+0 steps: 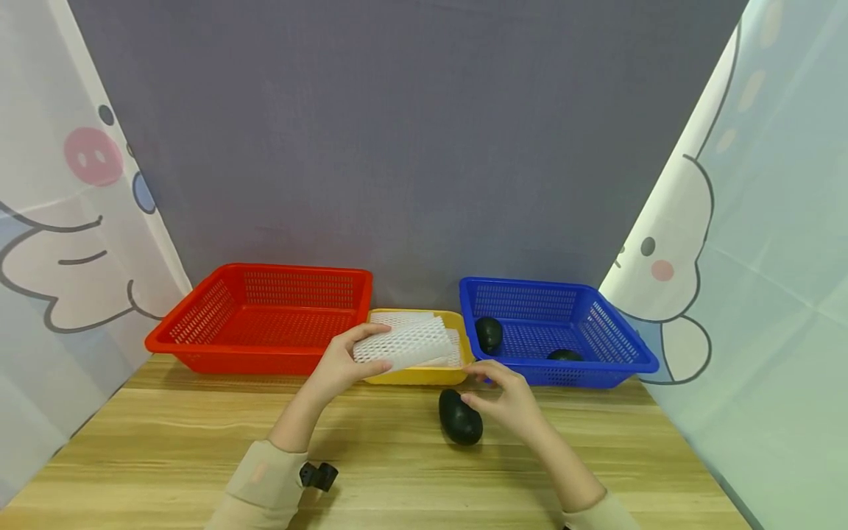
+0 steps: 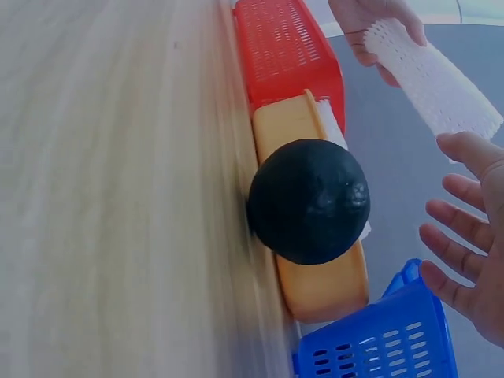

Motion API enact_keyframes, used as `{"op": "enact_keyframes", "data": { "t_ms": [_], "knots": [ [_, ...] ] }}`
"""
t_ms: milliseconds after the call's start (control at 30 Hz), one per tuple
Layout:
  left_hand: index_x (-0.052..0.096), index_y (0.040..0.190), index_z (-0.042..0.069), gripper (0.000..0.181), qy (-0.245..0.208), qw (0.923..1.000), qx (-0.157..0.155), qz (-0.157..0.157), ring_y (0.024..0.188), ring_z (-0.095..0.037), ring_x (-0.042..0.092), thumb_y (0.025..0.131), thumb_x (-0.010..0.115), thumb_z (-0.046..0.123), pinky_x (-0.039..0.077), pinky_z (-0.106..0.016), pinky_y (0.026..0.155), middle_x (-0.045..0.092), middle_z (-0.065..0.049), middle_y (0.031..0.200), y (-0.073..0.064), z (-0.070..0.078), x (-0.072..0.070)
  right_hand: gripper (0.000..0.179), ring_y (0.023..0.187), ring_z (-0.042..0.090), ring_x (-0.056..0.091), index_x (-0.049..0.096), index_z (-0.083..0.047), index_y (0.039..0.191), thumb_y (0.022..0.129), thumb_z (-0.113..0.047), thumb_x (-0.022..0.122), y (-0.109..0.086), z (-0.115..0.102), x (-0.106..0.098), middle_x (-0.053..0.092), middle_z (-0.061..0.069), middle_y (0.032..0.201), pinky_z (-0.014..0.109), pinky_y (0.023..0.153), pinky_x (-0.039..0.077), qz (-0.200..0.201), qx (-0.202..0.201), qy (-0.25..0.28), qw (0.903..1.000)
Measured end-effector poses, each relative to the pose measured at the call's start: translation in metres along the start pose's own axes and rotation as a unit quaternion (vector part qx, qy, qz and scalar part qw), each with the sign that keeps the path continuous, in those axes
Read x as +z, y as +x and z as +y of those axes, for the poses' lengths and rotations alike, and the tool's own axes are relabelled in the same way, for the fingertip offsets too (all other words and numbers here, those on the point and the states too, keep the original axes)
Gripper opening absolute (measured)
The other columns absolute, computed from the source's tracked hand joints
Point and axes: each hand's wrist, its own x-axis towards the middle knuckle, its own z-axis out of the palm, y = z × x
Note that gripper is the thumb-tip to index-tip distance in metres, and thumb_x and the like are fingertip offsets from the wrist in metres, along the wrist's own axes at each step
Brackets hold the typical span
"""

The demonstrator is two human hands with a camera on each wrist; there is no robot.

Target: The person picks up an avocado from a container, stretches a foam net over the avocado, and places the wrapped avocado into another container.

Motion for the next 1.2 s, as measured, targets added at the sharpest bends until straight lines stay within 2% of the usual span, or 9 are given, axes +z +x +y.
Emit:
{"op": "enact_keyframes", "data": {
  "t_ms": [100,233,333,467,667,800,967,1200],
  "knots": [
    [0.059,0.127,0.003,0.052,-0.006,1.0,-0.006,-0.002,0.092,-0.026,0.056,0.078,0.077,-0.001,0.053,-0.03,0.07,0.052,-0.018,0.128,0.001,-0.001,0.001,0.037,0.086,0.011,0.058,0.069,-0.014,0.108,0.074,-0.014,0.083,-0.004,0.002,0.0,0.065,-0.01,0.103,0.033,0.07,0.05,-0.02,0.018,-0.005,0.9996],
    [0.057,0.127,-0.001,0.053,-0.009,0.9999,-0.004,-0.003,0.09,-0.027,0.057,0.078,0.075,-0.005,0.053,-0.03,0.069,0.052,-0.022,0.126,0.002,0.0,0.001,0.039,0.086,0.02,0.059,0.069,-0.01,0.11,0.075,-0.018,0.083,-0.01,0.004,0.001,0.065,-0.007,0.104,0.037,0.069,0.05,-0.039,0.033,-0.012,0.9986],
    [0.058,0.127,0.0,0.052,-0.008,1.0,-0.003,-0.002,0.09,-0.026,0.057,0.078,0.075,-0.004,0.053,-0.029,0.069,0.052,-0.02,0.126,0.001,0.0,0.001,0.042,0.087,0.024,0.06,0.068,-0.006,0.111,0.074,-0.018,0.083,-0.013,0.006,0.002,0.066,-0.001,0.104,0.037,0.068,0.05,-0.045,0.036,-0.015,0.9982],
    [0.06,0.126,0.005,0.052,-0.004,1.0,-0.001,0.0,0.092,-0.026,0.057,0.078,0.078,0.001,0.053,-0.029,0.07,0.053,-0.017,0.127,0.0,0.0,0.0,0.048,0.09,0.022,0.059,0.065,-0.005,0.115,0.075,-0.022,0.083,-0.015,0.007,0.002,0.066,0.005,0.108,0.036,0.069,0.05,-0.06,0.053,-0.018,0.9966],
    [0.061,0.126,0.005,0.052,-0.003,1.0,0.007,0.0,0.093,-0.027,0.056,0.077,0.079,0.005,0.053,-0.03,0.071,0.053,-0.017,0.128,-0.001,-0.001,0.0,0.065,0.1,0.024,0.059,0.057,-0.007,0.127,0.075,-0.036,0.081,-0.018,0.007,0.002,0.061,0.008,0.121,0.04,0.074,0.05,-0.115,0.116,-0.015,0.9865],
    [0.06,0.126,0.005,0.051,-0.005,1.0,0.008,-0.004,0.092,-0.027,0.057,0.078,0.078,0.005,0.053,-0.029,0.071,0.053,-0.017,0.128,-0.001,-0.002,0.0,0.076,0.104,0.026,0.057,0.05,-0.007,0.135,0.075,-0.042,0.08,-0.019,0.008,0.003,0.056,0.008,0.128,0.038,0.075,0.05,-0.154,0.144,-0.012,0.9774],
    [0.06,0.126,0.005,0.05,-0.008,0.9999,0.008,-0.008,0.091,-0.027,0.057,0.079,0.078,0.008,0.053,-0.03,0.071,0.052,-0.017,0.129,-0.001,-0.003,0.0,0.081,0.102,0.025,0.056,0.045,-0.006,0.138,0.075,-0.041,0.081,-0.02,0.011,0.005,0.052,0.011,0.131,0.03,0.068,0.049,-0.183,0.149,0.008,0.9717],
    [0.06,0.126,0.006,0.05,-0.005,0.9999,0.003,-0.011,0.09,-0.027,0.058,0.08,0.078,0.009,0.053,-0.03,0.07,0.052,-0.018,0.128,0.0,-0.003,0.0,0.082,0.098,0.025,0.056,0.042,-0.005,0.14,0.075,-0.032,0.083,-0.022,0.019,0.01,0.052,0.012,0.126,0.032,0.069,0.05,-0.193,0.149,0.057,0.9683]
  ]
}}
